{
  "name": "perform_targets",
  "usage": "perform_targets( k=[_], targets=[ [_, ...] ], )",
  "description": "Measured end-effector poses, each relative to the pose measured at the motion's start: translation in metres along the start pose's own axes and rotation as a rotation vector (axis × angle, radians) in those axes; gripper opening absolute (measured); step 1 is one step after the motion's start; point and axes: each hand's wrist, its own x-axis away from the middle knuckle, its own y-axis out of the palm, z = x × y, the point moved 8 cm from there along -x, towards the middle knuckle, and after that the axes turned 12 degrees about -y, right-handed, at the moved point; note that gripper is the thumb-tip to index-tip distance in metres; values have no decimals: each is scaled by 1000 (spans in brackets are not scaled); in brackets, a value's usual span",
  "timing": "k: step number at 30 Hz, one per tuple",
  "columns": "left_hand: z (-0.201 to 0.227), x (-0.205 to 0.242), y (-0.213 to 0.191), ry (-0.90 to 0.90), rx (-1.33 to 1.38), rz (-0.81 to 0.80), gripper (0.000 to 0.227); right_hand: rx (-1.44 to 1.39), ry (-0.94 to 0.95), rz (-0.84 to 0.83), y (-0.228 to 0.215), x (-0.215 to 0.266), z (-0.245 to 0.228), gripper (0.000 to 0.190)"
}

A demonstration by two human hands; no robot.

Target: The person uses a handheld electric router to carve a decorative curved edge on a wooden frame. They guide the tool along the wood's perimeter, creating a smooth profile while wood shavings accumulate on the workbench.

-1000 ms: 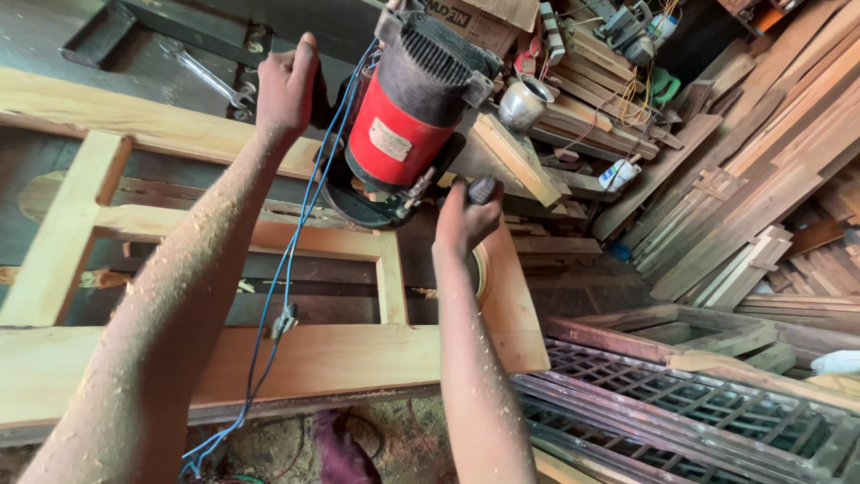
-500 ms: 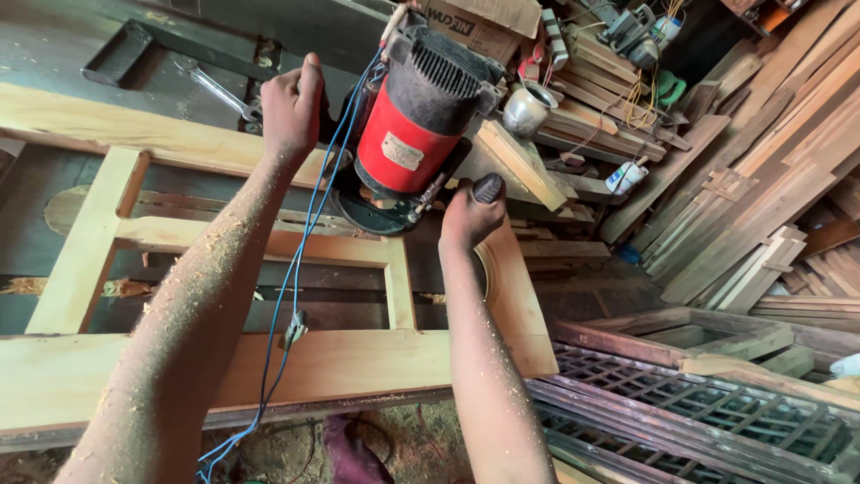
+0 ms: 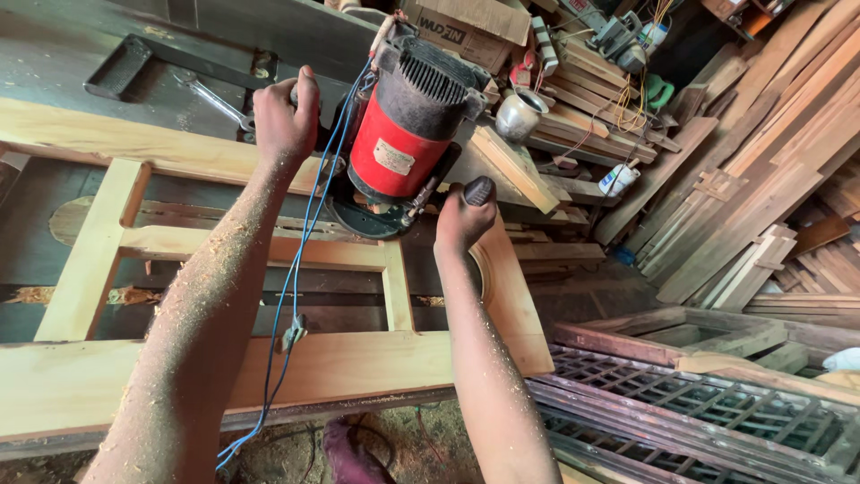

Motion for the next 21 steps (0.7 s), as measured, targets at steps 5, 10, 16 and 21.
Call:
perform_targets(
  k=[5,10,16,21],
  targets=[
    [4,0,-6,-14,35,-22,56,-16,5,-3,4,4,1,13],
    [2,-4,-17,2,23,7,53,110,-121,10,14,10,3,16],
    [-9,-10,-37,11,-15,65,55,4,-86,-18,27,19,-7,14],
    [-10,-10,-48,1,-52,80,54,2,-87,-4,33,21,-11,13]
  ],
)
